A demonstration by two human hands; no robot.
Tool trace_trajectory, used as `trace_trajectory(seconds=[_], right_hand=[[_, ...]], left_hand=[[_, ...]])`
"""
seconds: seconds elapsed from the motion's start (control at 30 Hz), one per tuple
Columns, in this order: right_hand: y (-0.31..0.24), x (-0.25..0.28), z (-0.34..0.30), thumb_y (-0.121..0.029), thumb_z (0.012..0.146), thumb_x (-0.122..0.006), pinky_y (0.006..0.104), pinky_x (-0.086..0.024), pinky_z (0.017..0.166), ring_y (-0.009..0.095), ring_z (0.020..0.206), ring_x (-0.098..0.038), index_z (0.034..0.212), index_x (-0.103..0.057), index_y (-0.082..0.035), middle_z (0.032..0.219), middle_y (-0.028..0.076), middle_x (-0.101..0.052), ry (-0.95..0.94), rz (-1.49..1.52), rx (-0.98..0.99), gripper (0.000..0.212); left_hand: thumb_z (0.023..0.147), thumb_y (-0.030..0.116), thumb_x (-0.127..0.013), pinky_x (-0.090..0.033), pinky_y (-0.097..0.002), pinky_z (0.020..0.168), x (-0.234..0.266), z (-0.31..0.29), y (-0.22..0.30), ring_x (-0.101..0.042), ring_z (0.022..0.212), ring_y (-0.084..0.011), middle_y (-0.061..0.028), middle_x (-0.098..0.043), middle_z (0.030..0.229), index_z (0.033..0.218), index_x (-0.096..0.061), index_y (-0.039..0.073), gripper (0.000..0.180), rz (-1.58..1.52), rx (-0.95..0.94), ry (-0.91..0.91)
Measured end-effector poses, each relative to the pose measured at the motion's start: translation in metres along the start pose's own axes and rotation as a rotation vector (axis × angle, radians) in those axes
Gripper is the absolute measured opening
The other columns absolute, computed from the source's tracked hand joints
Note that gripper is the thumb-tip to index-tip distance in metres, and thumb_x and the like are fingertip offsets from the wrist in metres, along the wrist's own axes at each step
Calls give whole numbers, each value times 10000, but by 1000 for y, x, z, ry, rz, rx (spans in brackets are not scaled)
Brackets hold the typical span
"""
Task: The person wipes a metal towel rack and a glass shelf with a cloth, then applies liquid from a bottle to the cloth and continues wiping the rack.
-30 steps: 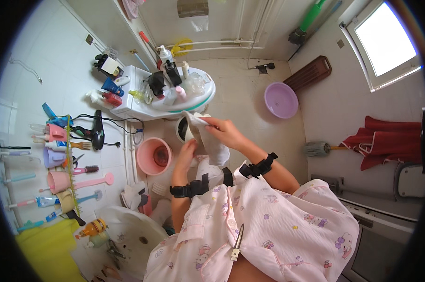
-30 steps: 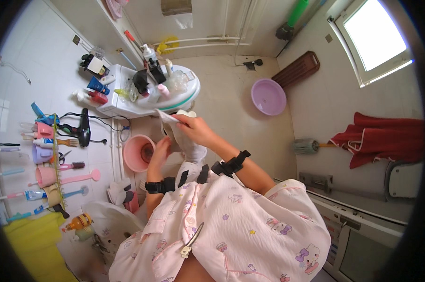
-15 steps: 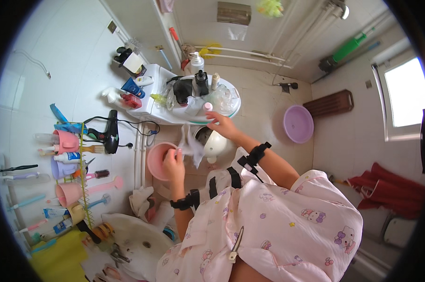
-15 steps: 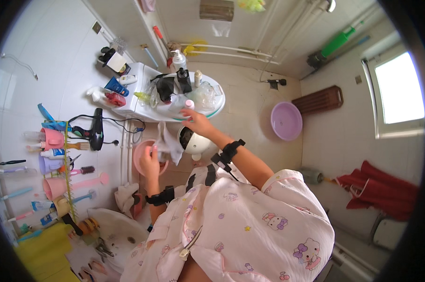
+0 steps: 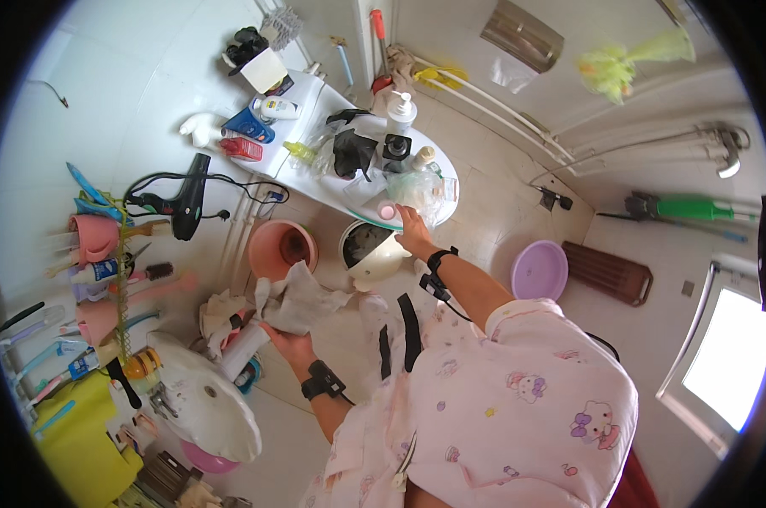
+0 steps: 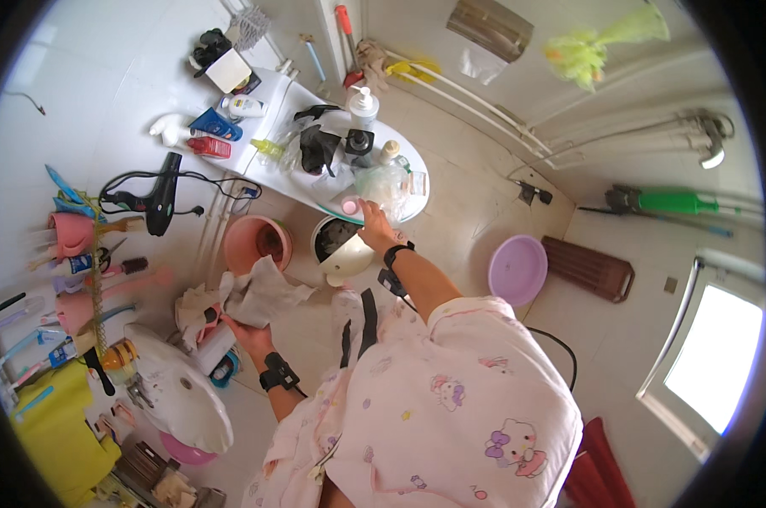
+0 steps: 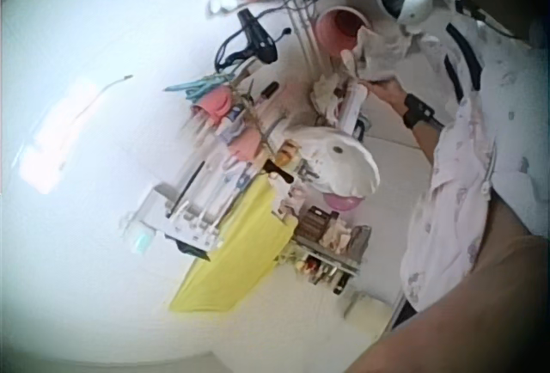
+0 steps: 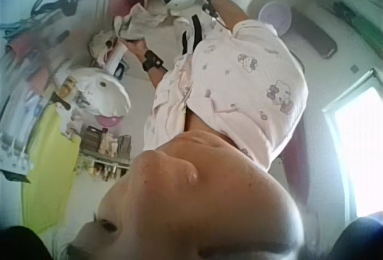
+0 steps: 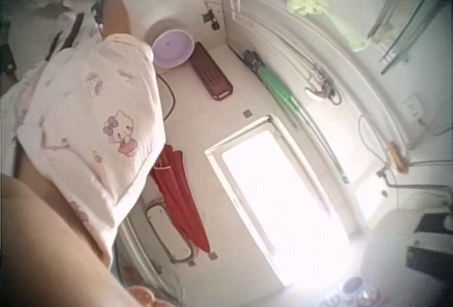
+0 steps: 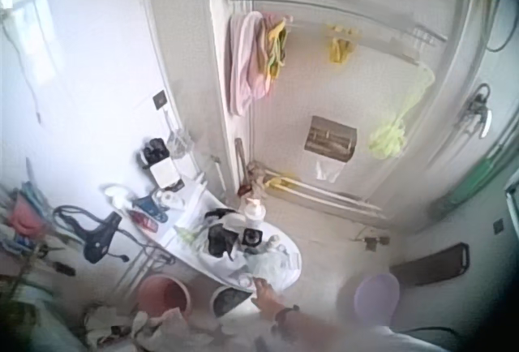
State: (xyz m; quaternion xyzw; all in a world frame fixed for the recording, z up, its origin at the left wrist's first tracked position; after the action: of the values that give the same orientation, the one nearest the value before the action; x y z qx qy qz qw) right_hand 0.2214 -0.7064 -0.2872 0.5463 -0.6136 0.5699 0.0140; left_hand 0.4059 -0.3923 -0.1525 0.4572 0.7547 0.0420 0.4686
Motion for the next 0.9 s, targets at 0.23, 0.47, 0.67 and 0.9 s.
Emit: trace_trajectory(seconds=[0.23, 0.47, 0.67, 0.9], right_hand=[[-4, -18, 34, -13, 660, -727, 438, -383, 995, 406, 1178, -429, 1382, -313, -102, 1308, 226, -399, 225, 160, 91, 837], [6, -32, 47, -65, 641, -731, 443, -414, 949, 396, 1090, -498, 1270, -465, -123, 1206, 161, -544, 211, 120, 70, 686], [-14, -7, 39, -101, 661, -768, 413, -454, 919, 363, 1067, -560, 1271, -466, -116, 1184, 162, -580, 265, 258, 64, 680], [-125, 84, 16, -147, 725, -783, 337, -437, 965, 213, 1115, -560, 1255, -468, -13, 1148, 115, -600, 58, 817, 317, 631]], left_hand=[[893, 479, -552, -336, -445, 1066, 0, -6, -37, -426, 1252, -277, -96, -441, 1372, 1359, -387, 77, 637, 13, -209, 213], [943, 350, -526, -408, -403, 986, 69, -26, -55, -502, 1159, -247, -71, -530, 1269, 1243, -494, 57, 420, -245, -152, 633], [960, 270, -479, -446, -395, 911, 86, -30, -45, -541, 1116, -226, -32, -579, 1219, 1176, -549, 69, 304, -191, -205, 524], [965, 344, -473, -394, -404, 986, 0, -23, -53, -489, 1200, -243, -38, -537, 1295, 1244, -517, 82, 385, -427, -105, 355]])
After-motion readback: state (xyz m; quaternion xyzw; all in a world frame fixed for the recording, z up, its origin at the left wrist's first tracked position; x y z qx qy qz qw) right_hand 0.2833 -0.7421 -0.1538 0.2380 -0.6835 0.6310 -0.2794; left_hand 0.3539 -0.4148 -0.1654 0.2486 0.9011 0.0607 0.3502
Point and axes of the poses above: each hand's wrist, its own z-axis towards the middle knuckle, its own x-axis out of the back of the hand, y = z × x, the point moved 6 cm from there along z, towards the middle knuckle
